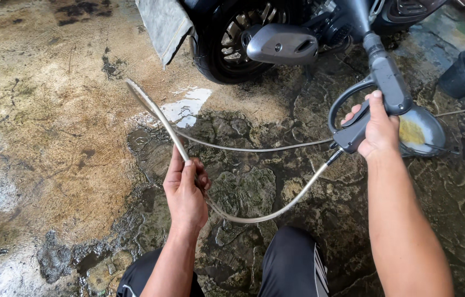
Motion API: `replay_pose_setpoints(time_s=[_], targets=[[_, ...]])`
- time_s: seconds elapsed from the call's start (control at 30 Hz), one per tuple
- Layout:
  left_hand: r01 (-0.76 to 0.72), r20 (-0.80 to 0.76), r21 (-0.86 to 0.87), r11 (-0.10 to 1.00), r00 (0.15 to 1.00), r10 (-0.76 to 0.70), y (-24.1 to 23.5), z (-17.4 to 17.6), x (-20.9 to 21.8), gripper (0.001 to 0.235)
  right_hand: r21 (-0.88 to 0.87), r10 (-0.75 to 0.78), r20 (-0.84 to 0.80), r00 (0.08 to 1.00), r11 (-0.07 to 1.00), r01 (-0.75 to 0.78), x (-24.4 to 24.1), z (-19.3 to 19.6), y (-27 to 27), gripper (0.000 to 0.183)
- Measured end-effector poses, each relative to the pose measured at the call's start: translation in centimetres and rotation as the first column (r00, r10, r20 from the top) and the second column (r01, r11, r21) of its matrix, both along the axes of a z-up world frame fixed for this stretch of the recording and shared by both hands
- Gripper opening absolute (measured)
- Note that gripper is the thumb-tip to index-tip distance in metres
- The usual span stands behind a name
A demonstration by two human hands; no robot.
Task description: The person uses a high-pressure water spray gun to clean a black scooter. They systematically rinse the vehicle's body, wheels, and undercarriage, moving the spray nozzle around to cover different areas while holding the hose with their other hand.
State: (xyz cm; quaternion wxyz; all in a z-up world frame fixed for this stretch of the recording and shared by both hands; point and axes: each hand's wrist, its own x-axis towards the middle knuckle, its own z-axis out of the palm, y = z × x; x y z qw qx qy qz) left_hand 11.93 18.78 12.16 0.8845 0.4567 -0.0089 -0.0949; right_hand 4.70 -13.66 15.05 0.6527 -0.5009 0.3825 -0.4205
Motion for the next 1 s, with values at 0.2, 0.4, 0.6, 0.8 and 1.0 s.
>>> replay_pose_setpoints(time_s=[0.2,0.4,0.6,0.8,1.0], targets=[[-0.016,-0.007,0.026,1.0,1.0,0.016,-0.2,-2.1,0.5,0.046,-0.027,-0.016,0.025,1.0,0.999,0.017,0.6,-1.6,1.7,0.023],[-0.111,0.008,0.084,0.99,0.994,0.111,-0.1,-4.4,0.4,0.045,-0.01,0.089,0.15,0.985,0.996,-0.088,0.8,-5.7,3.3,0.019],[-0.15,-0.063,0.108,0.983,0.986,0.157,0.9,-3.9,-1.2,0.046,0.19,0.122,0.241,0.963,0.967,-0.17,-0.1,-9.7,4.7,0.015],[-0.24,-0.053,0.045,0.97,0.969,0.243,2.3,-4.7,-2.2,0.044,0.305,0.133,0.491,0.861,0.9,-0.312,0.7,-15.9,3.5,0.019],[-0.303,-0.017,0.026,0.953,0.953,0.304,3.4,-4.3,-3.2,0.048,0.297,0.148,0.626,0.765,0.862,-0.41,2.7,-20.2,3.1,0.025]])
